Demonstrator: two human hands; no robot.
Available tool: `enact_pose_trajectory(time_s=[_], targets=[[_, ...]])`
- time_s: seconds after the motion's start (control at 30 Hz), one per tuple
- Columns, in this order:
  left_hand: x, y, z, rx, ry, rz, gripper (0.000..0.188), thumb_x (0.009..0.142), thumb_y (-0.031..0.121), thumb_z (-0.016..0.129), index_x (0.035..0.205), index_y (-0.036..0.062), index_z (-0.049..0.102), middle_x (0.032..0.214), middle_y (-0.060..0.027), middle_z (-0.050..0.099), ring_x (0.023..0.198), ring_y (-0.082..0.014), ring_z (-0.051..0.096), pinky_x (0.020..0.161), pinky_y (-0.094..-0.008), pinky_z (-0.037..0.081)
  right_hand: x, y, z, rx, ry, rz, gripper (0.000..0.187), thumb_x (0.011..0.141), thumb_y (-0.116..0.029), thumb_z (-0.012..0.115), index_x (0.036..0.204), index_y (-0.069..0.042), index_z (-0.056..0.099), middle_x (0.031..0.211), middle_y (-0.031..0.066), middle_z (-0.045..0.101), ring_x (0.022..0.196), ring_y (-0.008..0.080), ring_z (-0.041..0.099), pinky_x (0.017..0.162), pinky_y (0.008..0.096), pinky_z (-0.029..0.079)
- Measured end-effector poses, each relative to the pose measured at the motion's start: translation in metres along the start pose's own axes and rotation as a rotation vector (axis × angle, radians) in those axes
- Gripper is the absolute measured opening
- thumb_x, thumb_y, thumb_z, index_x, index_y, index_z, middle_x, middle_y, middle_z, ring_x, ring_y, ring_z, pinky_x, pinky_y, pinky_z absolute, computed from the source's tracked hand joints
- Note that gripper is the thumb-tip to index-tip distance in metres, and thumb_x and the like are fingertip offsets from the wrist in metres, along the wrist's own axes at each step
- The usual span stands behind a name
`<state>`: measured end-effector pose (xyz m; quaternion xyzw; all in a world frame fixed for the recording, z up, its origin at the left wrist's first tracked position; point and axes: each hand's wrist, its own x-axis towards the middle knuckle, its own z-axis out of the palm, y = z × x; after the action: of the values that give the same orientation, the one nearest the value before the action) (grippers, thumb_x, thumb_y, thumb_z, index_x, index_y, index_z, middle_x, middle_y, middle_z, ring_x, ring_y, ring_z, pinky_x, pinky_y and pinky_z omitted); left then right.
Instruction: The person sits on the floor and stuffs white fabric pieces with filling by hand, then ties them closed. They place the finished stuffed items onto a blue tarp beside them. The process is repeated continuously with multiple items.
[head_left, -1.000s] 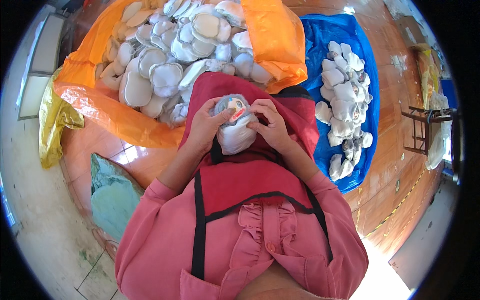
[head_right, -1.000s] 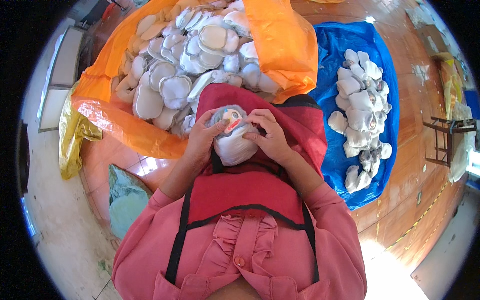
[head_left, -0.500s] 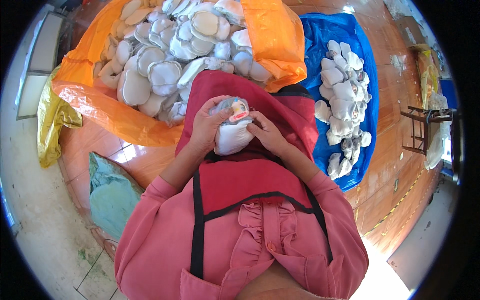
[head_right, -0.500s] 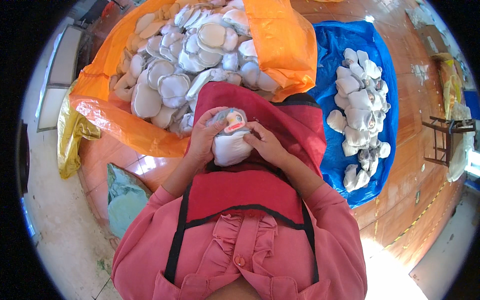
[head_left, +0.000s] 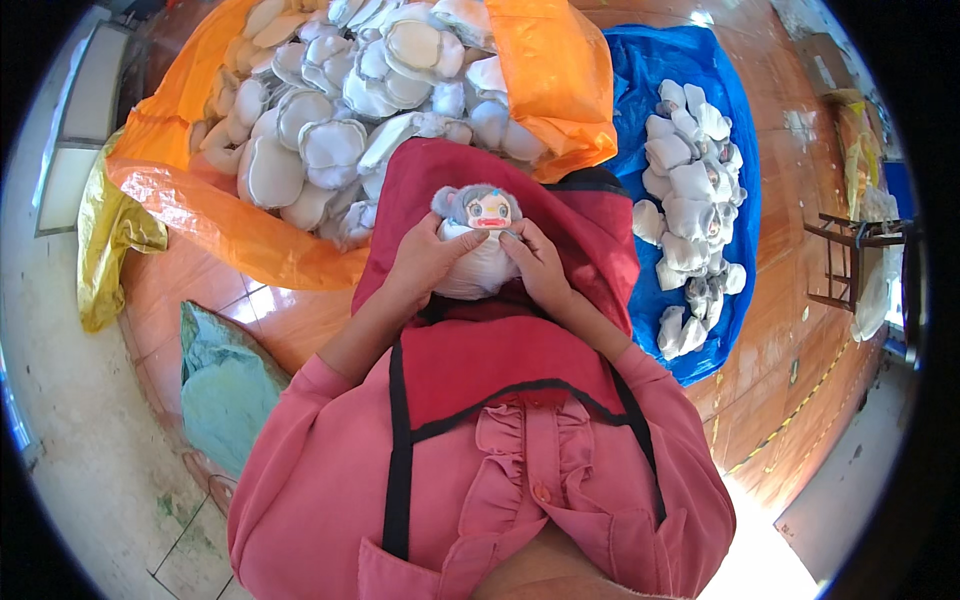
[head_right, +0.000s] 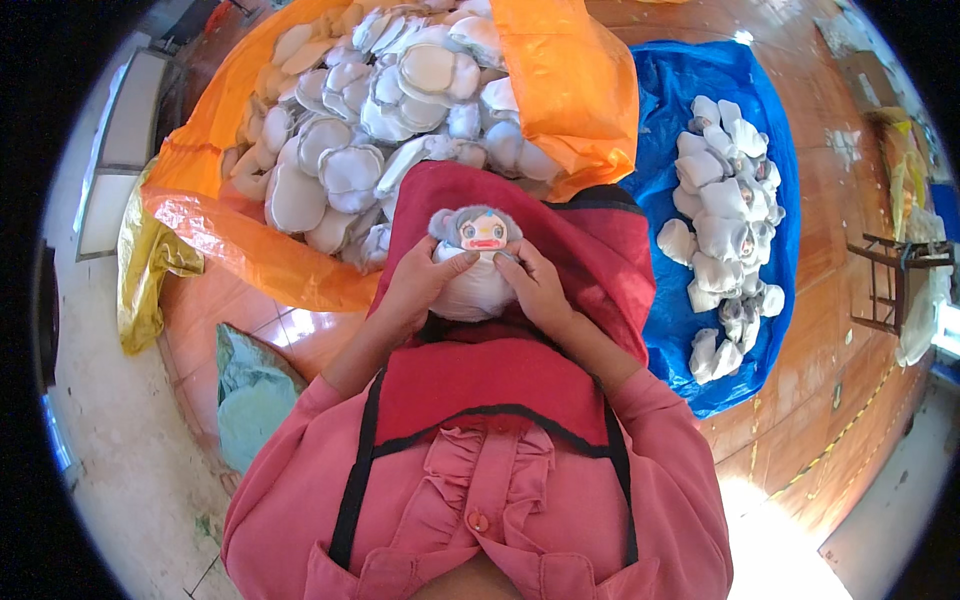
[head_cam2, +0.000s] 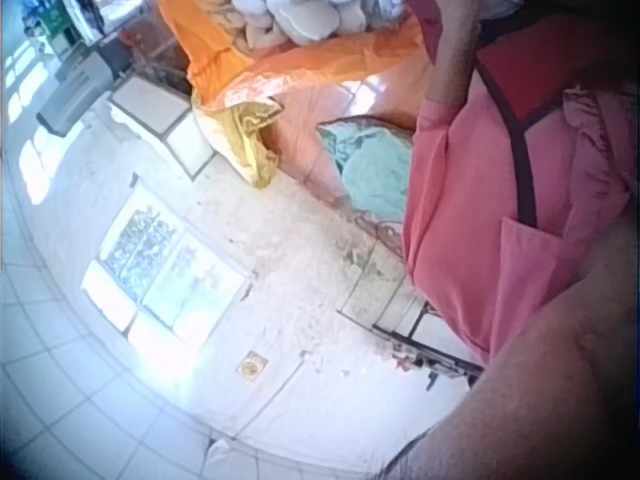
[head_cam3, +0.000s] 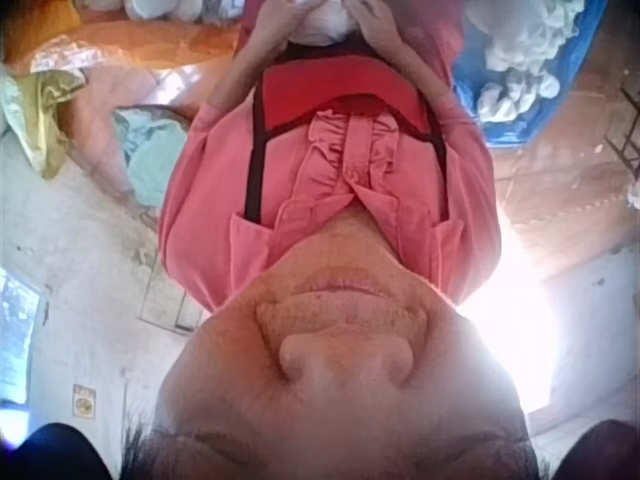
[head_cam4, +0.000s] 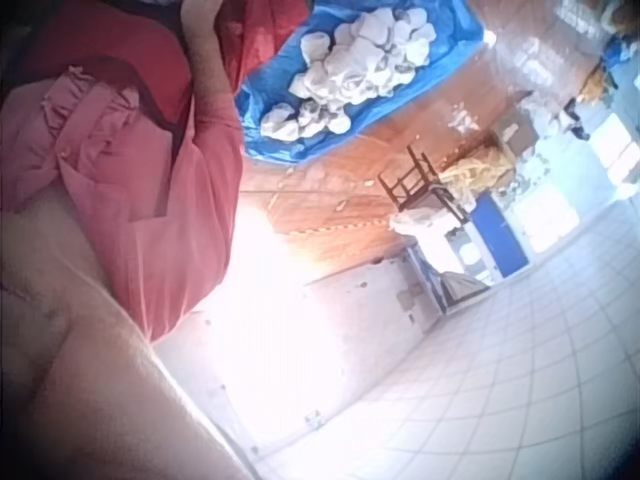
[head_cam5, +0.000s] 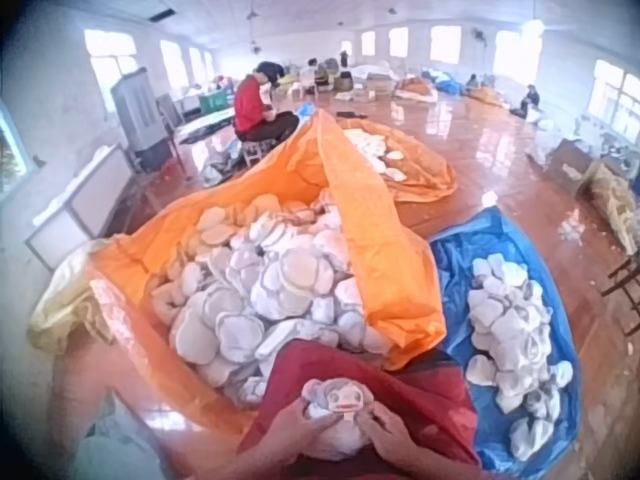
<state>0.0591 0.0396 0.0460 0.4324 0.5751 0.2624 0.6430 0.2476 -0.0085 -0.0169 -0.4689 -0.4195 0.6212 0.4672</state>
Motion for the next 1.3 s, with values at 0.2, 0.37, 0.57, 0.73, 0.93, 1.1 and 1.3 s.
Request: enact_pose_trajectory(time_s=[0.2,0.37,0.57,0.73,0.93,1.1,1.3], targets=[[0.013,-0.012,-0.005,-0.220,-0.126,-0.029,0.040,0.082,0.010,0.076,0.118,0.0003,0.060,0.108,-0.0080,0.067,0.094,-0.0162,0.065,0.083,-0.0310,0.052,0.005,0.002,-0.008,0.123,-0.081,0.047,0.015,0.099,-0.020,0.053,0.092,-0.007,0.055,0.083,-0.0053,0.051,0.077,0.0043,0.046,0.068,0.0207,0.039],[0.015,-0.023,-0.007,-0.704,-0.287,-0.072,0.036,0.084,0.001,0.071,0.119,0.0013,0.060,0.111,-0.0088,0.067,0.096,-0.0180,0.066,0.086,-0.0326,0.053,0.004,-0.005,0.007,0.302,-0.019,-0.029,0.011,0.099,-0.018,0.053,0.098,-0.007,0.051,0.091,-0.0034,0.049,0.084,0.0045,0.046,0.075,0.0201,0.040],[0.016,-0.005,-0.002,-0.517,-0.334,-0.231,0.035,0.086,0.009,0.072,0.118,0.0000,0.060,0.111,-0.0100,0.067,0.097,-0.0198,0.066,0.086,-0.0337,0.053,0.019,-0.004,0.000,0.275,0.098,0.012,0.014,0.099,-0.016,0.055,0.106,-0.007,0.047,0.099,0.0000,0.047,0.092,0.0060,0.046,0.082,0.0213,0.042],[0.025,-0.008,0.007,-0.587,-0.258,-0.285,0.036,0.085,0.015,0.074,0.115,-0.0006,0.062,0.107,-0.0111,0.068,0.091,-0.0209,0.067,0.078,-0.0334,0.055,0.027,-0.002,-0.004,0.268,0.168,0.104,0.031,0.098,-0.021,0.058,0.121,-0.003,0.048,0.111,0.0035,0.052,0.099,0.0083,0.050,0.087,0.0203,0.042],[0.049,-0.022,0.008,-0.558,0.185,-0.056,0.039,0.083,0.019,0.077,0.111,-0.0041,0.063,0.102,-0.0107,0.068,0.086,-0.0203,0.066,0.073,-0.0329,0.053,0.011,-0.002,0.013,0.459,0.114,0.291,0.049,0.096,-0.035,0.060,0.132,-0.005,0.045,0.123,0.0078,0.054,0.103,0.0166,0.059,0.086,0.0314,0.052],[0.050,-0.013,0.019,-0.533,0.416,-0.003,0.047,0.081,0.027,0.079,0.109,-0.0078,0.063,0.101,-0.0111,0.067,0.086,-0.0188,0.064,0.073,-0.0317,0.051,0.009,0.007,0.015,0.607,-0.136,0.582,0.048,0.096,-0.047,0.054,0.124,-0.009,0.051,0.108,0.0082,0.063,0.093,0.0205,0.065,0.078,0.0349,0.057],[0.047,-0.014,0.021,-0.582,0.365,-0.014,0.049,0.083,0.032,0.077,0.112,-0.0058,0.063,0.105,-0.0108,0.067,0.088,-0.0193,0.064,0.077,-0.0335,0.051,0.010,0.002,0.018,0.562,-0.023,0.516,0.039,0.098,-0.043,0.054,0.112,-0.007,0.058,0.092,0.0059,0.066,0.078,0.0153,0.063,0.066,0.0281,0.053]])
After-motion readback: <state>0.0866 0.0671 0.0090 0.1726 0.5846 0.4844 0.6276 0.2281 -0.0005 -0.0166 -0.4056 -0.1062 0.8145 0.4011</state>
